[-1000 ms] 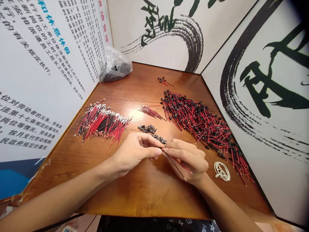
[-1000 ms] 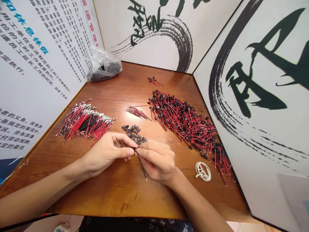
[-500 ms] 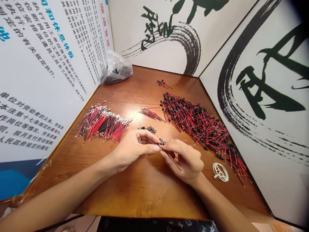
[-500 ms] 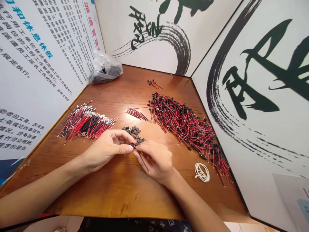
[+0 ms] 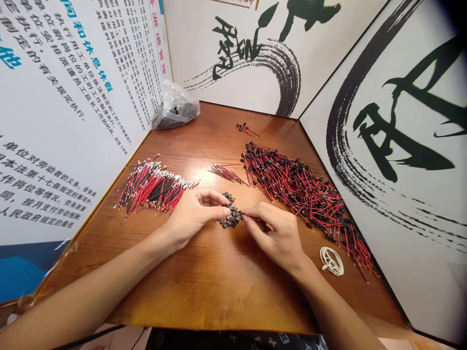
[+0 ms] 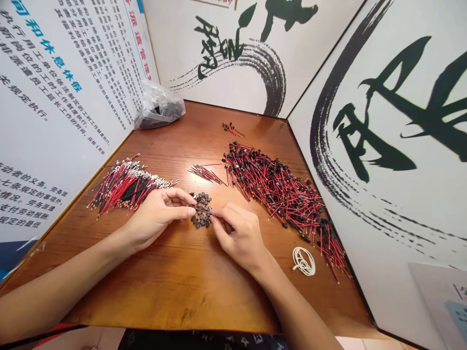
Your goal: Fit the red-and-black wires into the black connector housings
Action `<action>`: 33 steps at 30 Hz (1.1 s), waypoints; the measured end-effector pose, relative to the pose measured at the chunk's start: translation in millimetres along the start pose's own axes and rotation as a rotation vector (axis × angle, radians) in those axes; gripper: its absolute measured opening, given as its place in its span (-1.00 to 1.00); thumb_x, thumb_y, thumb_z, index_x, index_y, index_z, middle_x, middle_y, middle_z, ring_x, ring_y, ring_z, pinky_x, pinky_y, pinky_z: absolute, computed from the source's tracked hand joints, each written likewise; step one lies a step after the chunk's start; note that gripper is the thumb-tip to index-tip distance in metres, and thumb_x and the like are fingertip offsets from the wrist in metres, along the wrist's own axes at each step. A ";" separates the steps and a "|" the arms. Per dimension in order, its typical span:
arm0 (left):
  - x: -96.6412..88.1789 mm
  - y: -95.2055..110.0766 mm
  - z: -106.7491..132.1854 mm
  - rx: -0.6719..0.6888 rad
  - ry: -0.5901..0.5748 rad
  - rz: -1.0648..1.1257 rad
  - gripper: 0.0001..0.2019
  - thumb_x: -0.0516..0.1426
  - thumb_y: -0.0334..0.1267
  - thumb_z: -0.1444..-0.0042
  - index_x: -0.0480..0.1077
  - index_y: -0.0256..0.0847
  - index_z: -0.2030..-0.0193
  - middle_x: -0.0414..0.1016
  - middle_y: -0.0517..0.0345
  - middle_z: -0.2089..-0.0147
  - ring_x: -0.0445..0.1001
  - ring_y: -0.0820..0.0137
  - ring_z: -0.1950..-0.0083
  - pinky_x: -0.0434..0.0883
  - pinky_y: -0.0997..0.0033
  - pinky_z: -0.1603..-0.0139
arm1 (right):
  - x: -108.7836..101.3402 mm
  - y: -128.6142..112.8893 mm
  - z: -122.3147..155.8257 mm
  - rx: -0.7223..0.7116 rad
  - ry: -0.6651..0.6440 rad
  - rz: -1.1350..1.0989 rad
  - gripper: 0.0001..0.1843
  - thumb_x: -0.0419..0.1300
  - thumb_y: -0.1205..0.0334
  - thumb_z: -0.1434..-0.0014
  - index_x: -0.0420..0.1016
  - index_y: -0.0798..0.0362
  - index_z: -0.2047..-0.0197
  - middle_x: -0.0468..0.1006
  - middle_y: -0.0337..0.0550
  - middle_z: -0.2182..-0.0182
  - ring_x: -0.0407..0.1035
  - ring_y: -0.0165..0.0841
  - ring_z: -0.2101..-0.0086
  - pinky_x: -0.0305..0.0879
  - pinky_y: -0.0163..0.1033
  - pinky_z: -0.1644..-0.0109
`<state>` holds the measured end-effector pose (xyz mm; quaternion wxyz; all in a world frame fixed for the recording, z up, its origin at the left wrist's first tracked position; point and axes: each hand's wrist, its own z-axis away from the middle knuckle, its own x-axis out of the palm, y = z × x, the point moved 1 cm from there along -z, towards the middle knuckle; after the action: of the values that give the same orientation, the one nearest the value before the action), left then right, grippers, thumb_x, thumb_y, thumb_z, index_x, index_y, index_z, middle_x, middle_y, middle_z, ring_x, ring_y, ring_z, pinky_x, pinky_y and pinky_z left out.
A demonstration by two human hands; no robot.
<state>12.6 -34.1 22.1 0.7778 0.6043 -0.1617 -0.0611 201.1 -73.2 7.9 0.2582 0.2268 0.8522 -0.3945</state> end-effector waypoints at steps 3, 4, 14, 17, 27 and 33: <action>-1.9 -1.0 -2.2 0.011 0.036 -0.048 -0.83 0.35 -0.41 0.16 0.52 -0.33 0.37 0.55 0.15 0.40 0.44 0.50 0.40 0.38 0.47 0.30 | 1.0 5.7 0.3 0.013 -0.113 0.065 -0.83 0.11 0.36 -0.27 0.51 0.11 0.33 0.50 -0.18 0.50 0.35 -0.40 0.50 0.26 -0.31 0.39; -2.2 -1.1 -2.9 0.009 0.036 -0.059 -0.83 0.35 -0.41 0.17 0.52 -0.33 0.37 0.55 0.15 0.40 0.44 0.49 0.40 0.38 0.46 0.29 | 1.5 7.7 0.7 0.017 -0.152 0.086 -0.81 0.11 0.34 -0.27 0.50 0.11 0.35 0.50 -0.18 0.51 0.35 -0.40 0.51 0.25 -0.30 0.39; -1.9 6.4 -3.9 -0.046 0.037 -0.187 -0.86 0.24 -0.36 0.05 0.51 -0.34 0.30 0.50 0.15 0.46 0.38 0.49 0.47 0.34 0.44 0.38 | -47.3 64.9 1.1 0.384 0.149 0.439 -0.71 0.20 0.07 -0.21 0.59 0.12 0.18 0.60 -0.07 0.45 0.44 -0.24 0.46 0.32 -0.16 0.28; -1.1 6.1 -3.2 -0.055 -0.001 -0.199 -0.88 0.24 -0.36 0.04 0.50 -0.34 0.32 0.48 0.16 0.49 0.36 0.49 0.49 0.33 0.45 0.41 | -65.5 79.8 3.7 0.546 0.215 0.469 -0.60 0.27 0.06 -0.11 0.57 0.17 0.08 0.58 -0.10 0.50 0.42 -0.25 0.50 0.35 -0.13 0.26; -0.3 4.3 -3.9 -0.066 -0.036 -0.257 -0.88 0.21 -0.32 0.01 0.51 -0.33 0.33 0.48 0.14 0.49 0.36 0.48 0.49 0.33 0.44 0.40 | -13.7 62.2 -22.5 0.335 -0.151 0.267 -0.83 0.12 0.28 -0.16 0.54 0.10 0.29 0.58 -0.12 0.44 0.42 -0.31 0.43 0.30 -0.21 0.28; -6.6 3.6 -6.3 0.181 0.047 -0.561 -0.90 0.16 -0.35 -0.03 0.52 -0.27 0.36 0.56 0.08 0.40 0.44 0.38 0.38 0.36 0.37 0.28 | 13.6 69.1 -59.4 0.383 -0.325 0.530 -0.82 0.06 0.35 -0.18 0.48 0.09 0.23 0.54 -0.02 0.22 0.42 -0.25 0.23 0.24 -0.23 0.17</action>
<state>8.1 -25.4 23.0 0.6771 0.6934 0.0247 -0.2451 216.0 16.6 -5.9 0.4364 0.4183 0.6225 -0.4970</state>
